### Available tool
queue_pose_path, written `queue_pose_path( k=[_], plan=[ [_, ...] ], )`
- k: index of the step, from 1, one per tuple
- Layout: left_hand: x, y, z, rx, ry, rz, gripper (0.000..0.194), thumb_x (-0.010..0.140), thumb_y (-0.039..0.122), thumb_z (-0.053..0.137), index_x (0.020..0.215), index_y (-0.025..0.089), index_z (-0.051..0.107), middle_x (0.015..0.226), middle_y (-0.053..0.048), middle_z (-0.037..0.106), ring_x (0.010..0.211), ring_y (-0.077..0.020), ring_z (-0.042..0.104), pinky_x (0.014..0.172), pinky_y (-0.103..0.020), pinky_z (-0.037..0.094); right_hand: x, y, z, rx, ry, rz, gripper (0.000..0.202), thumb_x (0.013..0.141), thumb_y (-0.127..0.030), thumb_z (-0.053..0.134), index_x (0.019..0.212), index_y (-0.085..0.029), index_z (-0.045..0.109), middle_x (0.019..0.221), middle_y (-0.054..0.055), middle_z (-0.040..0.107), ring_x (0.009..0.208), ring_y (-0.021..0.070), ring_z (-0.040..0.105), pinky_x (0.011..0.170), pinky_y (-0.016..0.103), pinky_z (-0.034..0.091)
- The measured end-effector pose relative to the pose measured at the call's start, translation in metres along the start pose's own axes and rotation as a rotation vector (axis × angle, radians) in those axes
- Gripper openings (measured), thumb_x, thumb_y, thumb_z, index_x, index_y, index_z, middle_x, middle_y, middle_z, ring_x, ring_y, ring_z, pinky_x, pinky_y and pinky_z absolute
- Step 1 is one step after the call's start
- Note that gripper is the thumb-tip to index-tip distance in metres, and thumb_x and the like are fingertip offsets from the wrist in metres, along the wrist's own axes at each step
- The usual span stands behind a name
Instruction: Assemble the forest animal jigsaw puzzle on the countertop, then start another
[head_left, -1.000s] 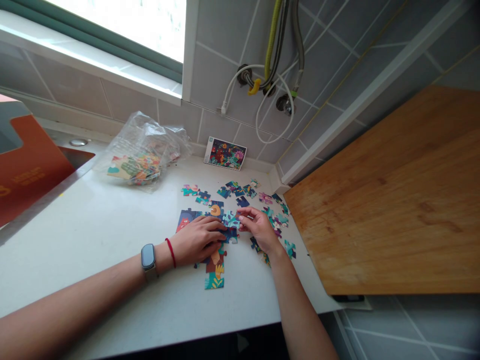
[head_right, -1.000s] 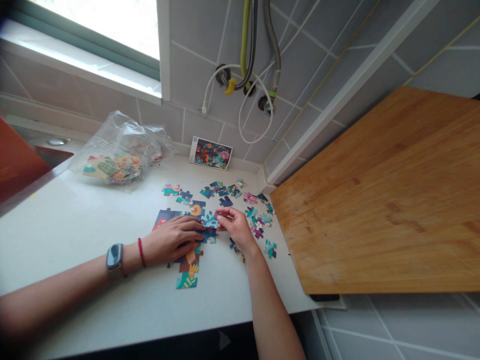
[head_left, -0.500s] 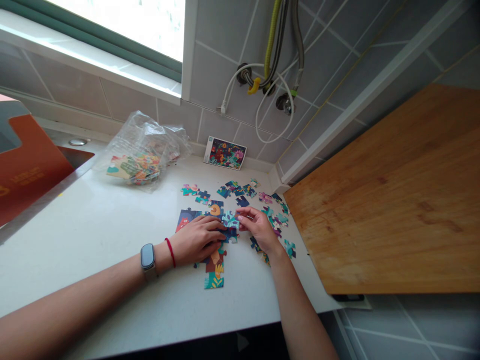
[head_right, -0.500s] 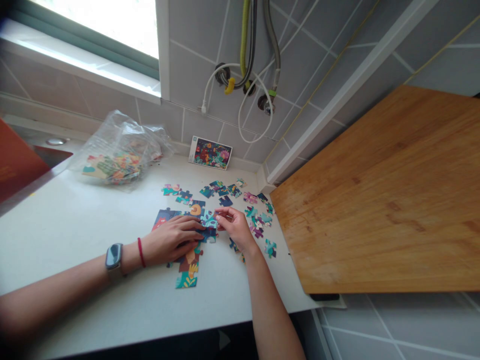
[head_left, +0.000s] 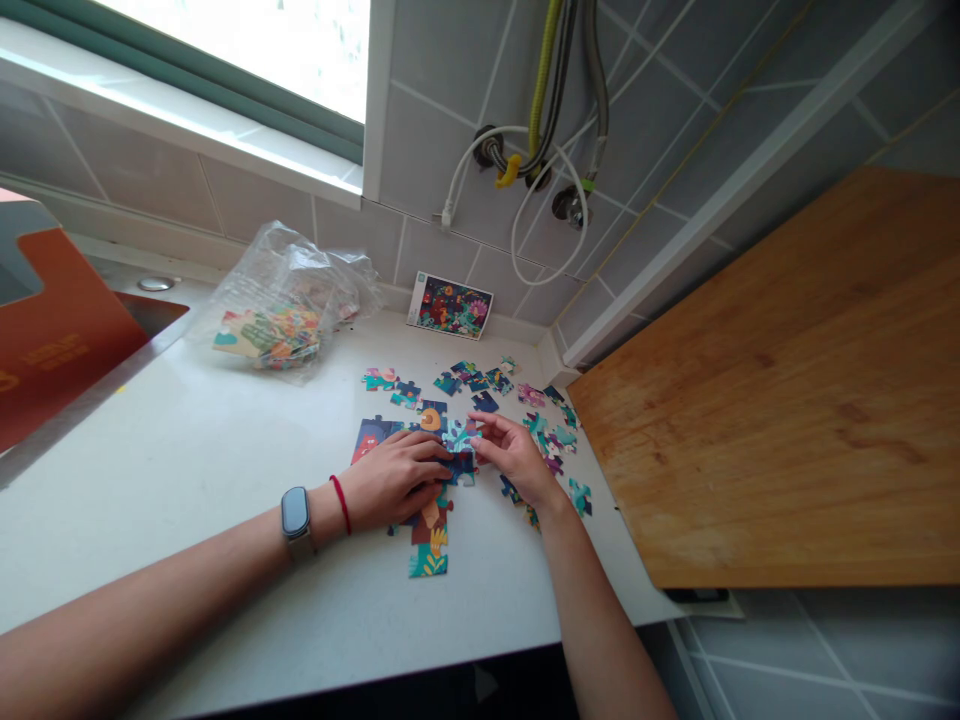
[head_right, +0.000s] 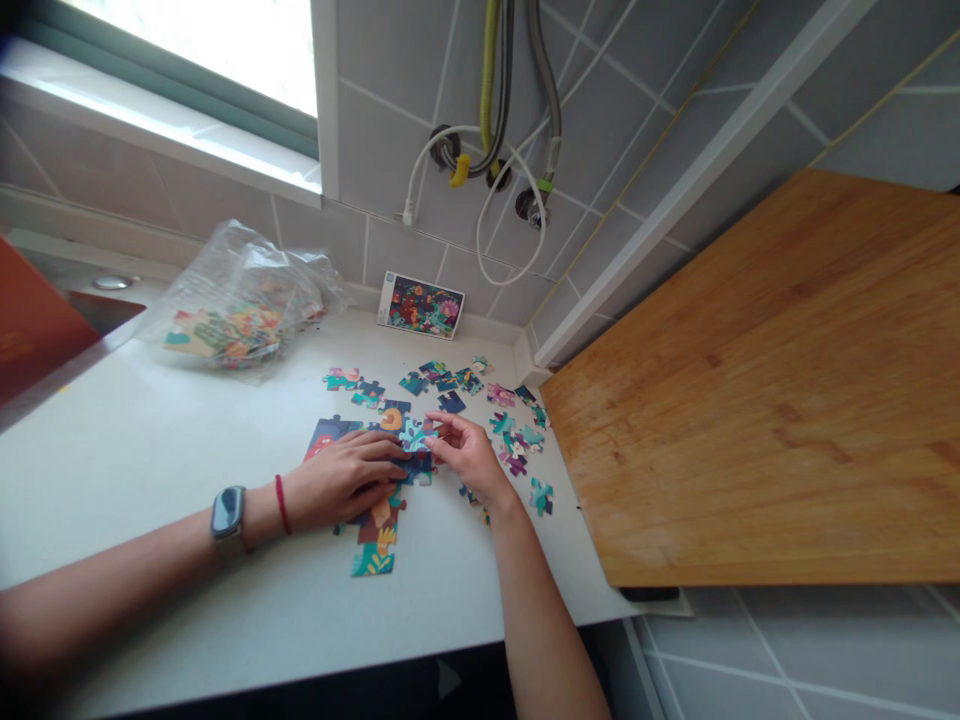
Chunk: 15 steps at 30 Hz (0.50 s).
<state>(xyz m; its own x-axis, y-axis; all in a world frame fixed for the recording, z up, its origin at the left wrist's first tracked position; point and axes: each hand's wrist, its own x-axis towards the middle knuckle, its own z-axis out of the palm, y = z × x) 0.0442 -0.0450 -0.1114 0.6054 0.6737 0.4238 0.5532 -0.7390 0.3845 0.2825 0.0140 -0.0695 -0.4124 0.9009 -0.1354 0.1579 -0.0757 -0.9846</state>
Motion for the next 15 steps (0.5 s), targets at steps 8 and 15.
queue_pose_path(
  k=[8, 15],
  plan=[
    [-0.0005, -0.0001, -0.0006, -0.018, -0.002, -0.011, 0.021, 0.102, 0.027, 0.059, 0.115, 0.025, 0.076, 0.128, -0.007, 0.073, 0.123, -0.0301, 0.063, 0.103, -0.046, 0.052, 0.0007, 0.0002, -0.0002, -0.027, -0.017, -0.023, 0.052, 0.078, -0.037, 0.085, 0.128, -0.025, 0.074, 0.103, 0.003, 0.073, 0.084, 0.0154, 0.066, 0.073, 0.026, 0.056],
    [0.004, -0.0021, -0.0058, -0.308, 0.049, -0.105, 0.026, 0.107, 0.032, 0.05, 0.108, 0.022, 0.074, 0.117, -0.008, 0.076, 0.11, -0.0248, 0.068, 0.099, -0.041, 0.053, 0.0027, 0.005, -0.0013, -0.053, 0.011, -0.091, 0.049, 0.081, -0.036, 0.081, 0.128, -0.023, 0.075, 0.089, 0.0, 0.067, 0.074, 0.0122, 0.058, 0.066, 0.024, 0.052]
  ],
)
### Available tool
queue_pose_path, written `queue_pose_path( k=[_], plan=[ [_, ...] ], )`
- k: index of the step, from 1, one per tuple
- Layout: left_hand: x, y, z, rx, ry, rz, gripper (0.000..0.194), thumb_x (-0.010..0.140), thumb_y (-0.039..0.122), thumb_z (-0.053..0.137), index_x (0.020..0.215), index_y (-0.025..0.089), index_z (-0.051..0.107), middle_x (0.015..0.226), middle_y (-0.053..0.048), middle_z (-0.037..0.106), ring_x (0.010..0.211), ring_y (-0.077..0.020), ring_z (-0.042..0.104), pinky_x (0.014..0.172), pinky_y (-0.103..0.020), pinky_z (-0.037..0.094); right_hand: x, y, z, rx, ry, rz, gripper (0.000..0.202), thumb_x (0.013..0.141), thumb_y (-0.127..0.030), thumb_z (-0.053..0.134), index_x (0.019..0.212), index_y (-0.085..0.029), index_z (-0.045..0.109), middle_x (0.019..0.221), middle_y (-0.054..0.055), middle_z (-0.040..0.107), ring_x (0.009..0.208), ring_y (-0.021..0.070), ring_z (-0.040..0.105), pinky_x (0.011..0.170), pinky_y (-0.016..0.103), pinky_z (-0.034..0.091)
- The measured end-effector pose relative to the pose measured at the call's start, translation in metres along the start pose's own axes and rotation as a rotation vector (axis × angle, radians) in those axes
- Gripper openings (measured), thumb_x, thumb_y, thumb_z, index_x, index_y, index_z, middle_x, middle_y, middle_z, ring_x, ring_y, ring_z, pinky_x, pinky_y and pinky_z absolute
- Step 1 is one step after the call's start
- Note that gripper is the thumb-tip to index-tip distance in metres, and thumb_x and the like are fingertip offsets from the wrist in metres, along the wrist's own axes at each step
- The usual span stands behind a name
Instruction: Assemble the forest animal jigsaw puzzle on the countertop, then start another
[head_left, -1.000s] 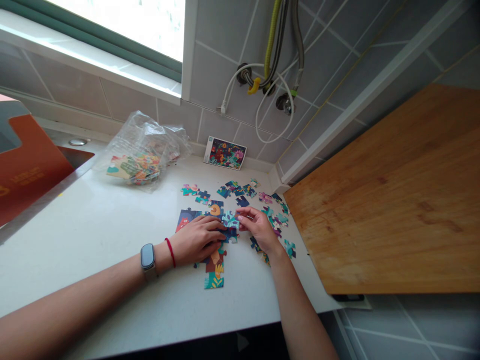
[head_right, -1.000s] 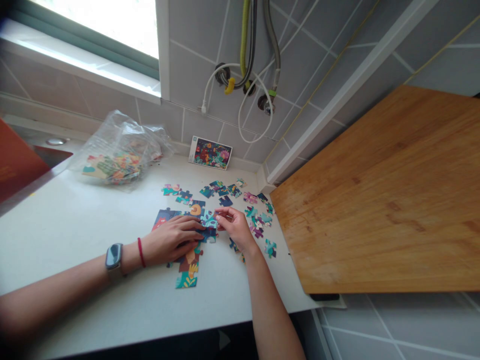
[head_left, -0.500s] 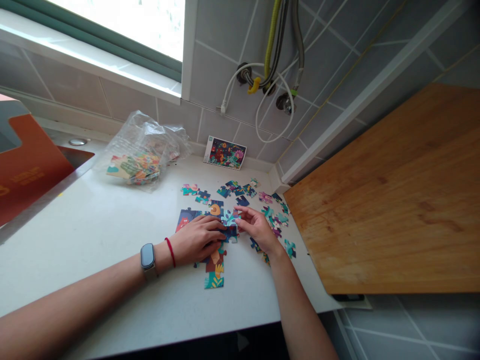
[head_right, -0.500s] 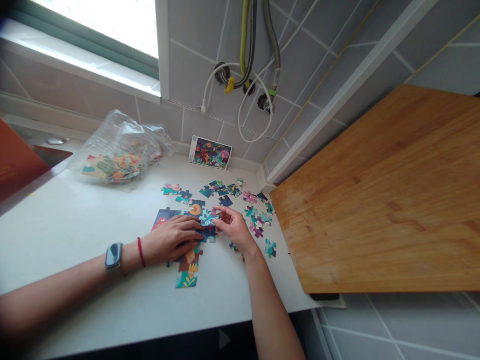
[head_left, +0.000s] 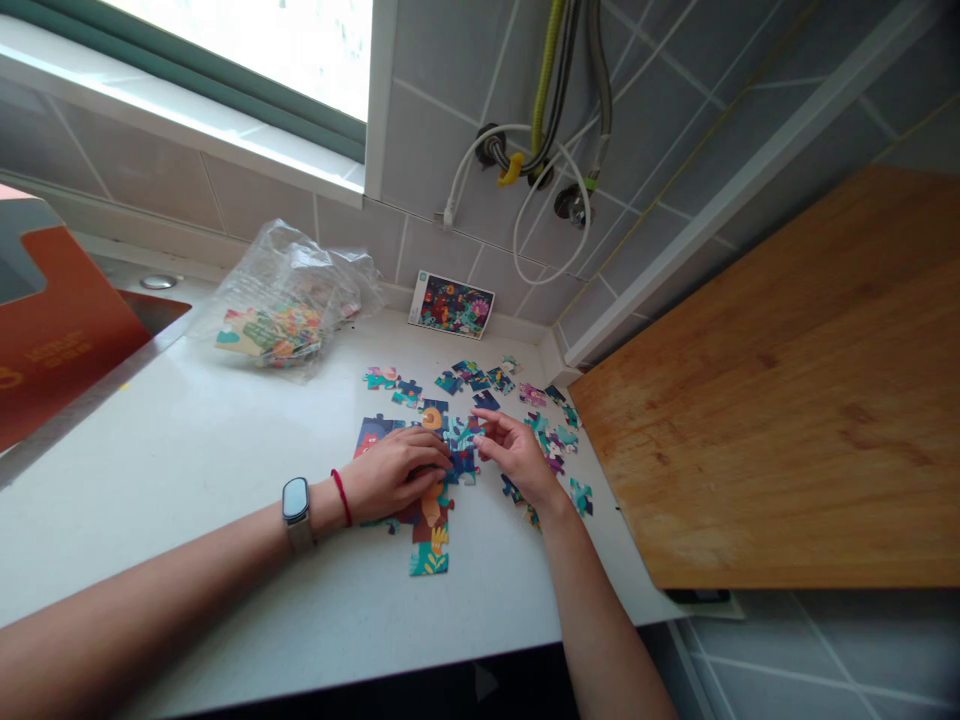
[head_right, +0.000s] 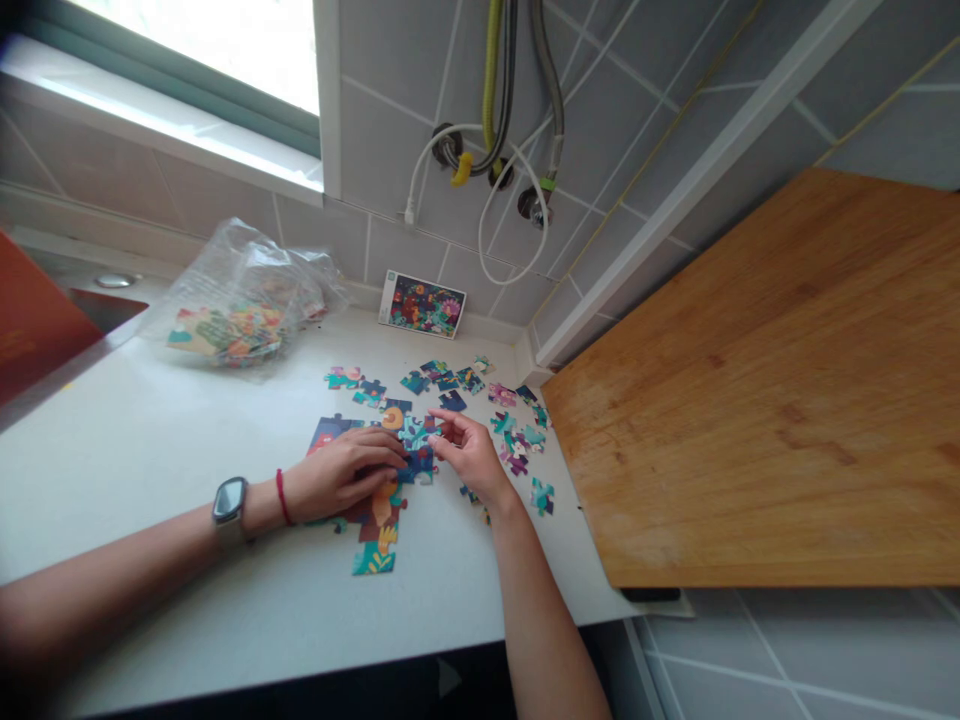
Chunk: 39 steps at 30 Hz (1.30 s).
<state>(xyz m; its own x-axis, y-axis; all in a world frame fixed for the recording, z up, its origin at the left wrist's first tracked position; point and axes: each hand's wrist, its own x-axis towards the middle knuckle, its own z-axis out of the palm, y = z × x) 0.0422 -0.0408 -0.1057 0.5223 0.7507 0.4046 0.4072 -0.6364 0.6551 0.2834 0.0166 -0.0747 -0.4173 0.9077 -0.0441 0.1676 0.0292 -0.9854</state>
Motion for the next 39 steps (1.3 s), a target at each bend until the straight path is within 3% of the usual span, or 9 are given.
queue_pose_path(
  k=[5, 10, 14, 20, 25, 29, 39],
  plan=[
    [0.004, -0.001, -0.009, -0.352, 0.239, -0.323, 0.05, 0.109, 0.051, 0.039, 0.09, 0.019, 0.072, 0.091, -0.007, 0.075, 0.084, -0.0209, 0.068, 0.082, -0.035, 0.054, -0.001, -0.001, 0.001, 0.0, -0.039, -0.014, 0.047, 0.081, -0.037, 0.083, 0.125, -0.022, 0.075, 0.095, 0.001, 0.072, 0.078, 0.0128, 0.063, 0.071, 0.025, 0.054],
    [0.011, -0.013, -0.013, -0.912, 0.467, -0.522, 0.058, 0.096, 0.074, 0.054, 0.077, 0.019, 0.063, 0.069, -0.004, 0.068, 0.074, -0.0217, 0.069, 0.08, -0.036, 0.057, -0.004, -0.004, 0.003, 0.009, -0.115, 0.037, 0.04, 0.078, -0.039, 0.088, 0.111, -0.019, 0.076, 0.083, 0.001, 0.073, 0.071, 0.0127, 0.065, 0.068, 0.025, 0.052],
    [0.016, -0.019, -0.016, -1.132, 0.54, -0.65, 0.063, 0.089, 0.079, 0.06, 0.074, 0.018, 0.062, 0.064, -0.004, 0.068, 0.07, -0.02, 0.069, 0.076, -0.033, 0.057, -0.011, -0.008, 0.018, -0.023, -0.25, 0.074, 0.04, 0.078, -0.04, 0.089, 0.108, -0.018, 0.077, 0.081, 0.002, 0.076, 0.07, 0.0138, 0.069, 0.068, 0.026, 0.053],
    [0.02, -0.013, -0.022, -1.221, 0.552, -0.711, 0.069, 0.092, 0.083, 0.054, 0.074, 0.016, 0.065, 0.066, -0.006, 0.07, 0.067, -0.0183, 0.069, 0.071, -0.03, 0.056, -0.027, -0.015, 0.065, -0.064, -0.42, 0.053, 0.036, 0.084, -0.04, 0.084, 0.111, -0.018, 0.077, 0.083, 0.004, 0.08, 0.066, 0.0153, 0.073, 0.064, 0.026, 0.057],
    [0.02, -0.013, -0.022, -1.222, 0.547, -0.713, 0.069, 0.091, 0.083, 0.055, 0.075, 0.016, 0.067, 0.067, -0.007, 0.07, 0.067, -0.0186, 0.069, 0.072, -0.031, 0.055, -0.037, -0.01, 0.092, -0.255, -0.489, -0.143, 0.025, 0.087, -0.033, 0.082, 0.108, -0.019, 0.078, 0.088, 0.005, 0.082, 0.072, 0.0151, 0.074, 0.07, 0.025, 0.056],
    [0.021, -0.013, -0.022, -1.206, 0.526, -0.695, 0.068, 0.091, 0.082, 0.056, 0.076, 0.017, 0.066, 0.067, -0.006, 0.07, 0.068, -0.0185, 0.069, 0.073, -0.031, 0.056, -0.038, -0.006, 0.096, -0.367, -0.488, -0.262, 0.022, 0.088, -0.031, 0.083, 0.106, -0.018, 0.078, 0.085, 0.004, 0.079, 0.068, 0.0128, 0.068, 0.068, 0.023, 0.053],
    [0.019, -0.018, -0.018, -1.163, 0.496, -0.679, 0.066, 0.094, 0.08, 0.053, 0.079, 0.017, 0.065, 0.068, -0.005, 0.07, 0.067, -0.0172, 0.069, 0.07, -0.029, 0.056, -0.037, -0.01, 0.094, -0.475, -0.473, -0.355, 0.014, 0.091, -0.021, 0.079, 0.104, -0.018, 0.076, 0.077, -0.001, 0.068, 0.064, 0.011, 0.058, 0.066, 0.023, 0.047]
  ],
)
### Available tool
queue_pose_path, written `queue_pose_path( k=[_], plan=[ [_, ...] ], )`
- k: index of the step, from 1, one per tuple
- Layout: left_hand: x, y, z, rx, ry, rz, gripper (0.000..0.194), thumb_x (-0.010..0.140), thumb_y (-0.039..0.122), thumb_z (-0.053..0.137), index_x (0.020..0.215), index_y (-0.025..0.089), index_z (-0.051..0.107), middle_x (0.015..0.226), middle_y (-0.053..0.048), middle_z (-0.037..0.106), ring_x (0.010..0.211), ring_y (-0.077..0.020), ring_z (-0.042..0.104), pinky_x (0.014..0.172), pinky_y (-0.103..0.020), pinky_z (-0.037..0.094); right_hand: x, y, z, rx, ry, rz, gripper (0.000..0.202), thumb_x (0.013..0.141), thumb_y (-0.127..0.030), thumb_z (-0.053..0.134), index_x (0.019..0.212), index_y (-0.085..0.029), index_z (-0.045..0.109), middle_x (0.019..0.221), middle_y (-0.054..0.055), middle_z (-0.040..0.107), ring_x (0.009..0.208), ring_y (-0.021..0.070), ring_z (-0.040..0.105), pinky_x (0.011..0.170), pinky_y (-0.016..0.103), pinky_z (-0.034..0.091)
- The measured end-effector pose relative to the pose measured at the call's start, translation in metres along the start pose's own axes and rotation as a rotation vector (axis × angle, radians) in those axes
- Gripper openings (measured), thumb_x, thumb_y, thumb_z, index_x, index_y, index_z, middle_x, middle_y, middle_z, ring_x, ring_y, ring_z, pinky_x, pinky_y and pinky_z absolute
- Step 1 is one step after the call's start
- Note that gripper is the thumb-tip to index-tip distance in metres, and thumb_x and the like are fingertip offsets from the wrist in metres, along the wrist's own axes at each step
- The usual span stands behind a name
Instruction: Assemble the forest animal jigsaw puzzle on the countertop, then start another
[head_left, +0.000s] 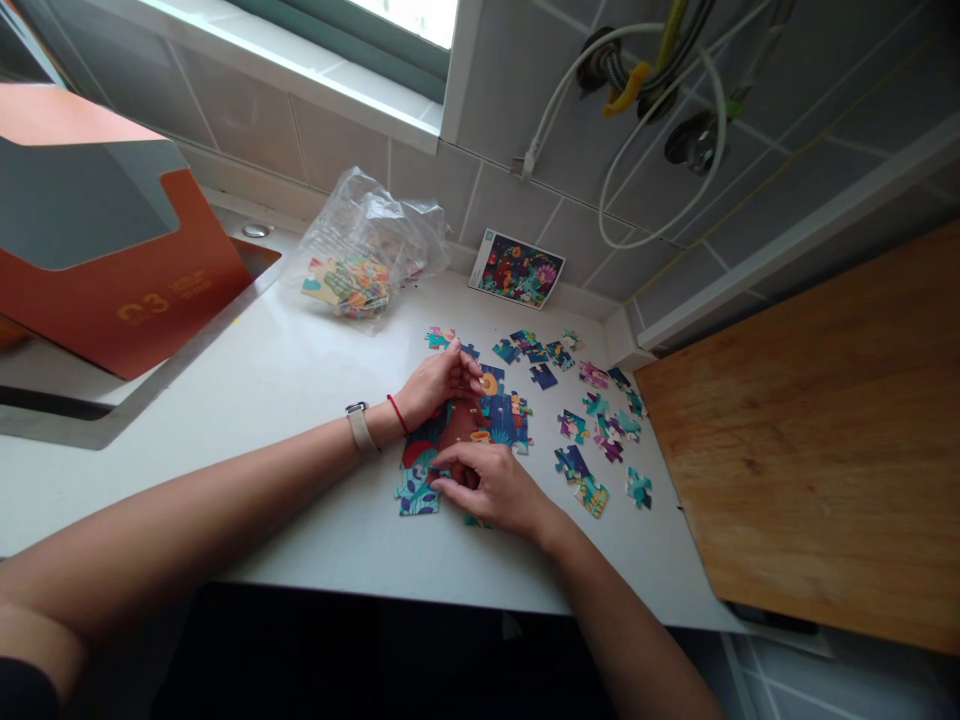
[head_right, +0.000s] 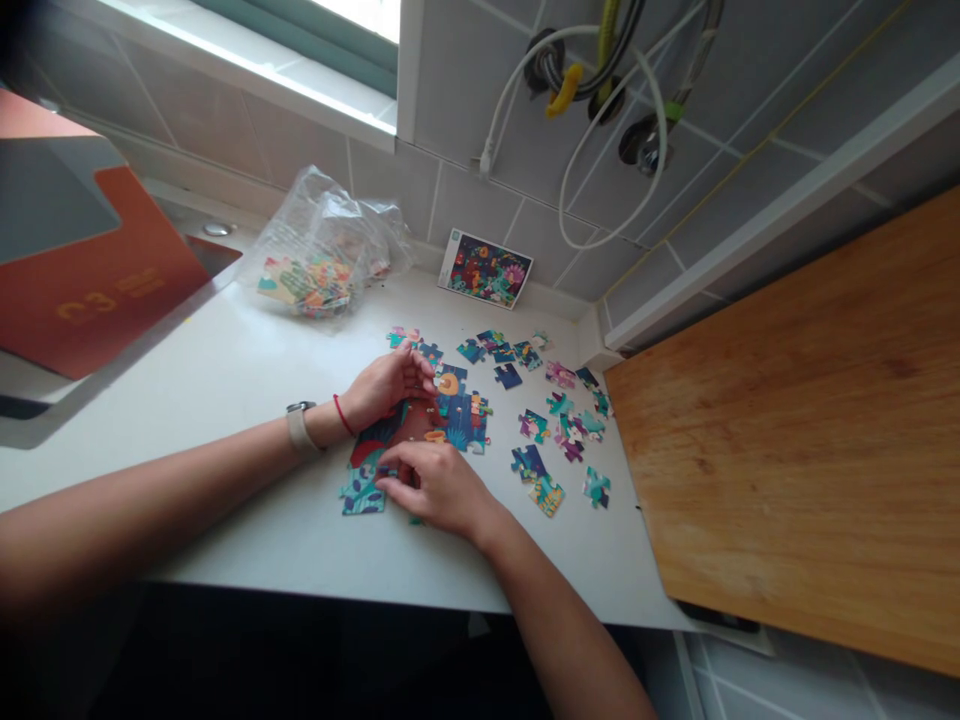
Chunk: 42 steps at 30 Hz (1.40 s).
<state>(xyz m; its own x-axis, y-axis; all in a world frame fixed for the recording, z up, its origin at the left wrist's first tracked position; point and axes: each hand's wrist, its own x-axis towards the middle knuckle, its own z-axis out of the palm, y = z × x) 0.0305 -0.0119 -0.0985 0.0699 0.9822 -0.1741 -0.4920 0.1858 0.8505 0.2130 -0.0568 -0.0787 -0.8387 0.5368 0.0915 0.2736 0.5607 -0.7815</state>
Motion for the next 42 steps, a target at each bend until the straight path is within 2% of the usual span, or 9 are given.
queue_pose_path(
  k=[6, 10, 13, 21, 27, 32, 36, 42],
  plan=[
    [-0.0009, 0.0003, 0.0007, -0.02, -0.001, 0.003, 0.066, 0.093, 0.08, 0.054, 0.08, 0.017, 0.066, 0.07, -0.005, 0.071, 0.068, -0.0171, 0.07, 0.069, -0.028, 0.056, -0.0012, -0.0003, -0.0052, -0.064, -0.004, -0.043, 0.015, 0.092, -0.025, 0.08, 0.105, -0.019, 0.075, 0.092, 0.002, 0.068, 0.073, 0.0125, 0.061, 0.073, 0.025, 0.051],
    [-0.0019, 0.001, 0.0017, -0.013, -0.002, 0.008, 0.067, 0.093, 0.081, 0.053, 0.079, 0.017, 0.066, 0.071, -0.007, 0.071, 0.069, -0.0181, 0.07, 0.069, -0.029, 0.056, -0.0031, -0.001, -0.0082, -0.115, -0.065, -0.067, 0.031, 0.086, -0.038, 0.087, 0.108, -0.02, 0.075, 0.101, 0.005, 0.069, 0.086, 0.0167, 0.066, 0.078, 0.027, 0.054],
    [-0.0024, 0.0011, 0.0019, -0.005, -0.001, 0.014, 0.067, 0.093, 0.081, 0.053, 0.079, 0.017, 0.066, 0.071, -0.007, 0.072, 0.07, -0.0187, 0.07, 0.07, -0.03, 0.056, -0.0037, -0.0016, -0.0086, -0.166, -0.101, -0.058, 0.038, 0.084, -0.042, 0.088, 0.113, -0.021, 0.075, 0.107, 0.007, 0.069, 0.095, 0.0197, 0.068, 0.082, 0.029, 0.056],
    [-0.0016, 0.002, 0.0022, -0.004, 0.006, -0.007, 0.067, 0.095, 0.08, 0.052, 0.079, 0.017, 0.067, 0.07, -0.007, 0.071, 0.068, -0.0182, 0.069, 0.07, -0.029, 0.055, -0.0026, -0.0047, -0.0075, -0.229, -0.113, -0.046, 0.051, 0.081, -0.045, 0.091, 0.122, -0.02, 0.074, 0.11, 0.007, 0.067, 0.094, 0.0208, 0.068, 0.085, 0.032, 0.057],
    [-0.0008, 0.0012, 0.0021, -0.006, 0.009, -0.008, 0.069, 0.093, 0.082, 0.053, 0.079, 0.016, 0.067, 0.069, -0.007, 0.071, 0.067, -0.0183, 0.069, 0.07, -0.03, 0.055, -0.0034, -0.0061, -0.0074, -0.228, -0.11, -0.029, 0.038, 0.081, -0.044, 0.09, 0.105, -0.02, 0.074, 0.108, 0.006, 0.068, 0.092, 0.0192, 0.067, 0.08, 0.029, 0.056],
    [-0.0018, 0.0022, 0.0028, 0.004, 0.004, -0.005, 0.068, 0.094, 0.082, 0.051, 0.078, 0.017, 0.067, 0.068, -0.007, 0.071, 0.067, -0.0181, 0.069, 0.07, -0.03, 0.055, -0.0032, -0.006, -0.0069, -0.259, -0.126, -0.046, 0.053, 0.081, -0.05, 0.089, 0.124, -0.023, 0.072, 0.11, 0.006, 0.067, 0.094, 0.0204, 0.067, 0.084, 0.031, 0.055],
    [-0.0029, 0.0029, 0.0029, 0.007, 0.003, 0.003, 0.067, 0.095, 0.08, 0.052, 0.078, 0.017, 0.068, 0.069, -0.007, 0.071, 0.068, -0.0181, 0.069, 0.07, -0.03, 0.055, -0.0023, -0.0058, -0.0057, -0.283, -0.121, -0.035, 0.049, 0.079, -0.055, 0.088, 0.11, -0.02, 0.072, 0.106, 0.006, 0.067, 0.091, 0.0201, 0.067, 0.08, 0.031, 0.054],
    [-0.0032, 0.0025, 0.0029, 0.01, 0.001, 0.005, 0.069, 0.094, 0.082, 0.051, 0.078, 0.017, 0.068, 0.07, -0.007, 0.071, 0.068, -0.018, 0.069, 0.069, -0.029, 0.056, -0.0013, -0.0037, -0.0001, -0.343, -0.082, -0.058, 0.051, 0.078, -0.065, 0.085, 0.083, -0.02, 0.064, 0.092, 0.005, 0.066, 0.078, 0.0171, 0.061, 0.07, 0.029, 0.047]
  ],
)
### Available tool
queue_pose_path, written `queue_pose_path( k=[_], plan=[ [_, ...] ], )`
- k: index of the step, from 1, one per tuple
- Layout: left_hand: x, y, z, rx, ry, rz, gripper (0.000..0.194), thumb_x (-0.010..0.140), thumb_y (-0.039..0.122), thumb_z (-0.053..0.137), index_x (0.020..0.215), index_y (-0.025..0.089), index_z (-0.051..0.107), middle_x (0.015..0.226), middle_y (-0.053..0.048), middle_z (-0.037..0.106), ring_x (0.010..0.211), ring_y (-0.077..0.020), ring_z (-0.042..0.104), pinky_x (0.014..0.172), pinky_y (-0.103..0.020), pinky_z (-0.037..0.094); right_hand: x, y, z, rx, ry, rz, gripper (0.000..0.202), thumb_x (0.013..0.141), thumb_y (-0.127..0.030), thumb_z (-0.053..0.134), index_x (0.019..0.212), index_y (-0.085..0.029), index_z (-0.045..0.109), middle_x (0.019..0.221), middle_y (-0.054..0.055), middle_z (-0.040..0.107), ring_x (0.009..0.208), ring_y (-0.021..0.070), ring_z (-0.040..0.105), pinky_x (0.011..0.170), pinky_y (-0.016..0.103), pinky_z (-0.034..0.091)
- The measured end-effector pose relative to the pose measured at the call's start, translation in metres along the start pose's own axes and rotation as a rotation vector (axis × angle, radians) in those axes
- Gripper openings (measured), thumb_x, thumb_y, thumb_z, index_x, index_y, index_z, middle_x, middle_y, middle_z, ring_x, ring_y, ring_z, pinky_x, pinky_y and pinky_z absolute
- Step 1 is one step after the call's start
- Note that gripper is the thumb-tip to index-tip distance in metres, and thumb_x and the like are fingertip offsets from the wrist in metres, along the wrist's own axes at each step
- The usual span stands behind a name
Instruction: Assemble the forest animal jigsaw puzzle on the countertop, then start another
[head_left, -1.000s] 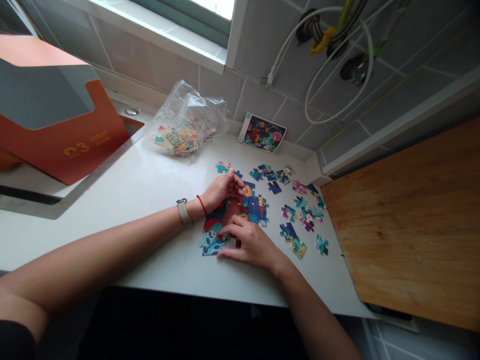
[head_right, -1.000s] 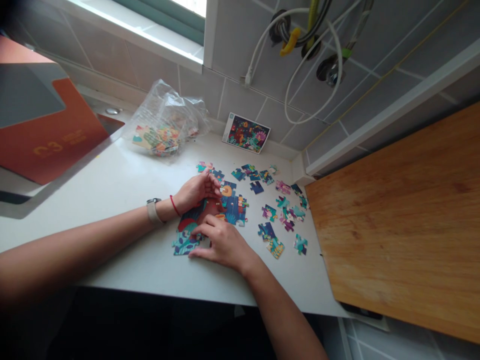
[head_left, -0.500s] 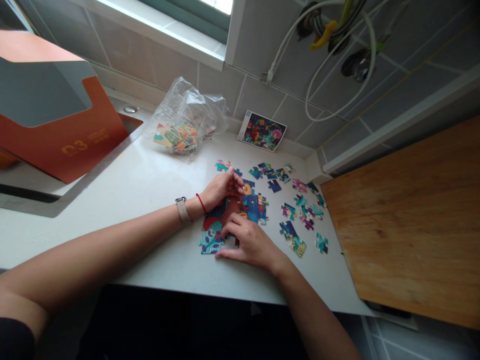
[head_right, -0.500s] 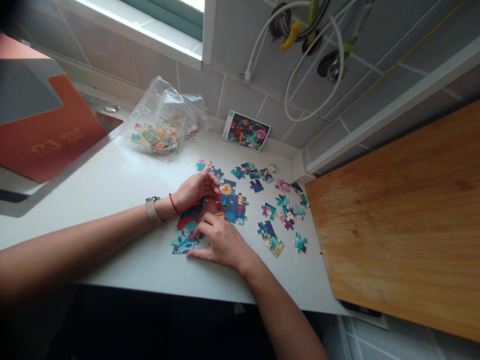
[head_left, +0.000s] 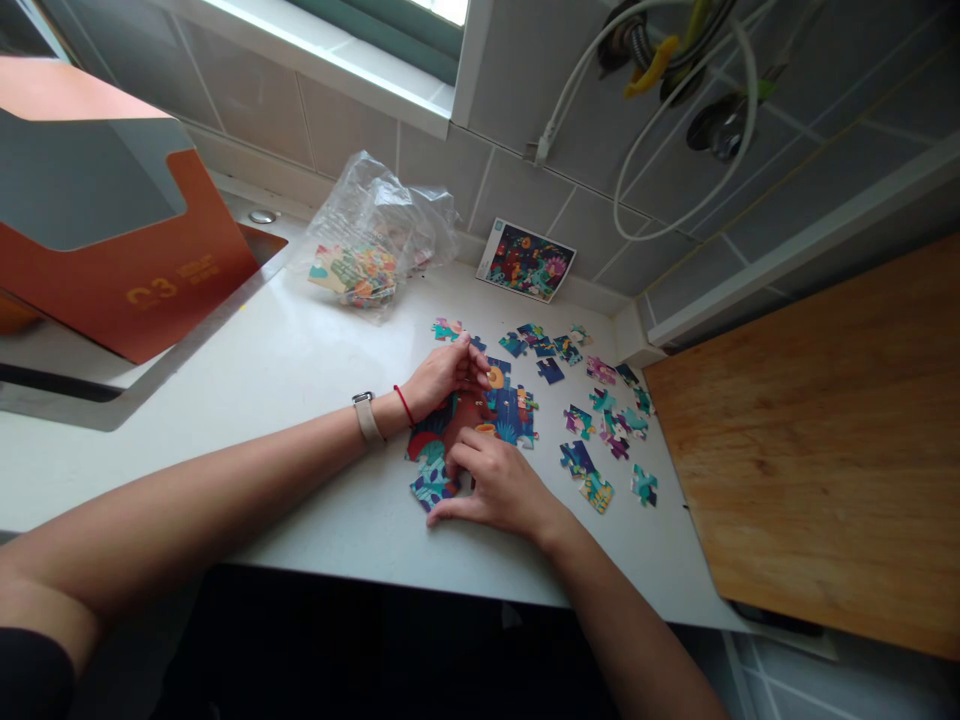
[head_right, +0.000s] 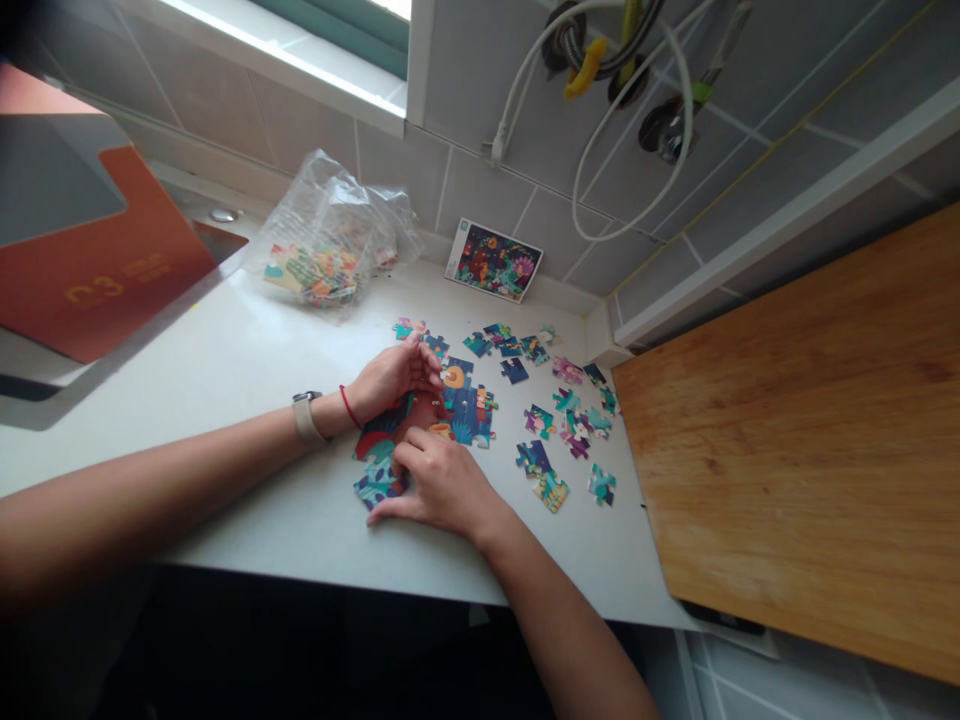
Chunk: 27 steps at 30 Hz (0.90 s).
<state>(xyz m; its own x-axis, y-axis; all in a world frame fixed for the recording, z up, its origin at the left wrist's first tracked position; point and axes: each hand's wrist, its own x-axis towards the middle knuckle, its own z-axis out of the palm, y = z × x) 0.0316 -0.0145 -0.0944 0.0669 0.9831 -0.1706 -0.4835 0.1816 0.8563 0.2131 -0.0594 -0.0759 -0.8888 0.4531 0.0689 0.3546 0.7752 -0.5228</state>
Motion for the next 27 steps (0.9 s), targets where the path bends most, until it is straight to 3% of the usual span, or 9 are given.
queue_pose_path(
  k=[4, 10, 17, 22, 27],
  plan=[
    [0.0, 0.0, 0.001, 0.0, 0.003, 0.011, 0.069, 0.093, 0.082, 0.052, 0.077, 0.017, 0.067, 0.071, -0.007, 0.071, 0.068, -0.0182, 0.069, 0.069, -0.03, 0.057, 0.001, 0.0, 0.006, -0.031, 0.055, -0.039, 0.052, 0.083, -0.066, 0.08, 0.072, -0.02, 0.06, 0.082, 0.004, 0.064, 0.073, 0.0162, 0.058, 0.068, 0.029, 0.044],
    [-0.001, 0.001, 0.001, 0.016, -0.002, 0.018, 0.069, 0.094, 0.082, 0.051, 0.076, 0.017, 0.068, 0.068, -0.008, 0.071, 0.068, -0.0184, 0.069, 0.069, -0.03, 0.057, 0.002, -0.007, 0.017, 0.005, 0.083, -0.043, 0.044, 0.09, -0.06, 0.077, 0.074, -0.02, 0.066, 0.077, 0.004, 0.066, 0.074, 0.0175, 0.062, 0.071, 0.029, 0.048],
    [0.0, 0.001, 0.0, 0.023, -0.028, 0.006, 0.071, 0.094, 0.083, 0.049, 0.076, 0.017, 0.067, 0.069, -0.008, 0.071, 0.067, -0.0189, 0.068, 0.07, -0.033, 0.057, -0.001, -0.006, 0.005, 0.372, -0.035, -0.153, 0.015, 0.099, -0.035, 0.072, 0.098, -0.02, 0.076, 0.098, 0.007, 0.074, 0.088, 0.0175, 0.07, 0.082, 0.03, 0.058],
    [0.0, 0.0, 0.0, 0.016, -0.031, 0.009, 0.071, 0.093, 0.084, 0.049, 0.077, 0.017, 0.067, 0.069, -0.008, 0.07, 0.065, -0.0191, 0.067, 0.068, -0.033, 0.057, -0.003, 0.0, -0.015, 0.232, -0.036, -0.203, 0.026, 0.091, -0.026, 0.081, 0.117, -0.024, 0.077, 0.134, 0.01, 0.07, 0.123, 0.0252, 0.062, 0.11, 0.044, 0.05],
    [0.0, -0.001, 0.0, 0.024, -0.031, 0.013, 0.07, 0.093, 0.083, 0.05, 0.078, 0.017, 0.068, 0.071, -0.01, 0.072, 0.066, -0.0197, 0.068, 0.069, -0.033, 0.058, -0.001, 0.0, -0.014, 0.149, -0.043, -0.204, 0.018, 0.096, -0.028, 0.076, 0.113, -0.027, 0.08, 0.124, 0.009, 0.072, 0.116, 0.0249, 0.061, 0.105, 0.044, 0.051]
  ],
)
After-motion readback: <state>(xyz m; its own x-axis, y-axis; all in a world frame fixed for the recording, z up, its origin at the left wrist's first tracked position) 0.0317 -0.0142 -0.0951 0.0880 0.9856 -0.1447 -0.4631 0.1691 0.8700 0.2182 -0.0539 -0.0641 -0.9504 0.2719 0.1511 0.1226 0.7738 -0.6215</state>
